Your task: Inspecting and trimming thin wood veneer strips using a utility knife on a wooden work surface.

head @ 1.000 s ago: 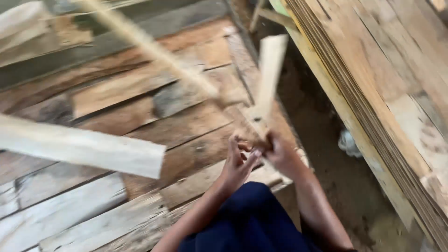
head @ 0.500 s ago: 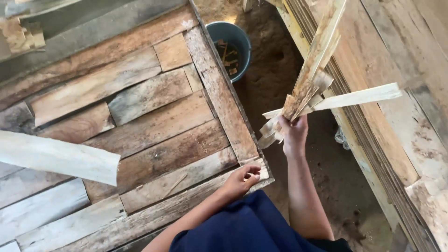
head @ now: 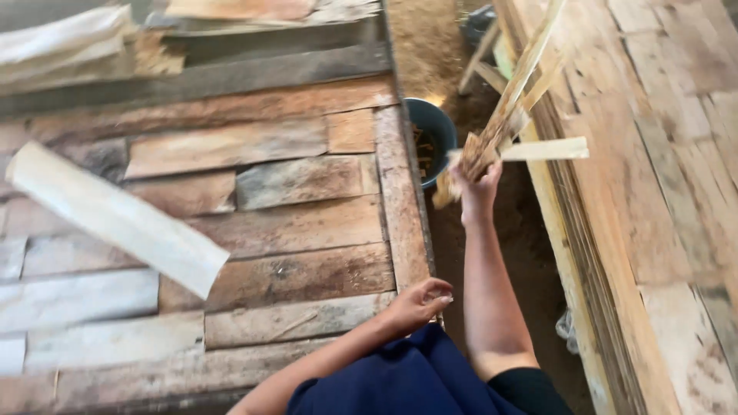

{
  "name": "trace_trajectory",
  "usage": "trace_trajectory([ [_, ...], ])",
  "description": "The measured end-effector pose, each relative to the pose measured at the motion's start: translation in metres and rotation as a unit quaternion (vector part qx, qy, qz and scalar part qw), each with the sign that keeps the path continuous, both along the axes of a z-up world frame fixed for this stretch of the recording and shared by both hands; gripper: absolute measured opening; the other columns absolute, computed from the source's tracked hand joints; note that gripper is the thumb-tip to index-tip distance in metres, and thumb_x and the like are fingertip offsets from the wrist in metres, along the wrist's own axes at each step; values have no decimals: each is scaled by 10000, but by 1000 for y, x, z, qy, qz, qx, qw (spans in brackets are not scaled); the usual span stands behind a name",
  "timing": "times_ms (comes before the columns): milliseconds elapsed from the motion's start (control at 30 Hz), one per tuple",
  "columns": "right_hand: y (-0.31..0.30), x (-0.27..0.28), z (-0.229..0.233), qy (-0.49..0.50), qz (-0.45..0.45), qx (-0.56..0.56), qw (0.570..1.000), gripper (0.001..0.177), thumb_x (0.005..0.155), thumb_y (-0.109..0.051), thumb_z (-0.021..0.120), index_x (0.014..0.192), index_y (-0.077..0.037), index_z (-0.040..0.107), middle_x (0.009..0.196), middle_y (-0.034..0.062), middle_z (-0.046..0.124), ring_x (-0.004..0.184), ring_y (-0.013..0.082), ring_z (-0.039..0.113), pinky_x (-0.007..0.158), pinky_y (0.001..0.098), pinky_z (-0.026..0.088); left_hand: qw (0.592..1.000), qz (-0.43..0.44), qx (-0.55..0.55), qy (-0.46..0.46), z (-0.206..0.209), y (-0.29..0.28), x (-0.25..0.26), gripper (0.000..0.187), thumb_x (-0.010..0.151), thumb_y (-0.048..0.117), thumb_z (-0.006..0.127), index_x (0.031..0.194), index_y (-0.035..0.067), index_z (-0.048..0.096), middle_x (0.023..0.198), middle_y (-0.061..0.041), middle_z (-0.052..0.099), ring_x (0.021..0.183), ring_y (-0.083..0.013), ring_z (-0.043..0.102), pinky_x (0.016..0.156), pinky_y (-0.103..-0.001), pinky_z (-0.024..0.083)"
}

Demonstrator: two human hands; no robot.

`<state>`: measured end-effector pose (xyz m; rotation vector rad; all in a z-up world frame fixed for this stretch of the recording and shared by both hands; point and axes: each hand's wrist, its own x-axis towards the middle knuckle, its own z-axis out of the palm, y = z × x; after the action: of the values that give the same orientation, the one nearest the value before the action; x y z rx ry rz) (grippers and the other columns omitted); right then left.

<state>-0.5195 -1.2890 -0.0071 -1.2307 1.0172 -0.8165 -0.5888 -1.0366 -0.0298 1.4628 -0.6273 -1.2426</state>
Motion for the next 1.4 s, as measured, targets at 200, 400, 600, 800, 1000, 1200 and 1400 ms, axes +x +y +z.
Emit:
trace_trajectory([
  [200,71,6,8,126,57,-140,980,454,902,-167,694,1338,-91,594,1362,90,604,1284,261,570,1076,356,455,998,15,2,-68,-15,-2,9,329,976,254,574,1253,113,685,1158,-40,726,954,-137,663,845,-270,525],
  [400,159,23,-11,53,253,-56,964,88,964,-79,671,1048,-101,683,954,12,690,881,63,612,804,168,477,992,101,6,-68,-15,40,44,245,994,220,585,1154,97,725,1122,-42,751,1032,-152,694,920,-286,528],
  [600,264,77,-44,91,405,-17,909,228,926,-109,727,1145,-51,704,968,115,739,870,153,665,762,277,584,952,295,61,-61,-69,131,100,240,950,142,655,1170,143,751,1048,-121,750,966,-276,734,812,-388,592],
  [800,386,129,-48,104,422,219,874,643,901,-184,774,1418,-58,414,1258,106,473,1047,248,629,875,373,589,917,367,139,-69,-35,254,149,186,935,202,640,1057,232,777,1008,-8,772,972,-194,736,851,-344,592],
  [1000,435,164,-119,136,339,257,895,451,908,-184,780,1254,-71,513,990,107,648,795,275,716,655,434,628,903,419,83,-44,-20,377,211,188,949,196,643,1076,206,781,956,-18,759,885,-118,702,796,-292,580],
  [1200,473,150,-36,-3,185,181,966,202,973,-118,645,1063,-110,464,1165,202,644,1102,282,660,863,404,554,859,505,80,7,37,468,284,321,922,235,600,1226,142,641,1141,1,670,949,-133,621,839,-267,514],
  [1400,441,134,60,76,187,49,978,89,1093,-232,618,1121,-147,616,961,47,679,836,149,656,806,231,532,804,534,-90,245,69,499,374,1122,742,424,758,1625,193,107,1700,-70,274,1449,-216,466,1095,-429,415],
])
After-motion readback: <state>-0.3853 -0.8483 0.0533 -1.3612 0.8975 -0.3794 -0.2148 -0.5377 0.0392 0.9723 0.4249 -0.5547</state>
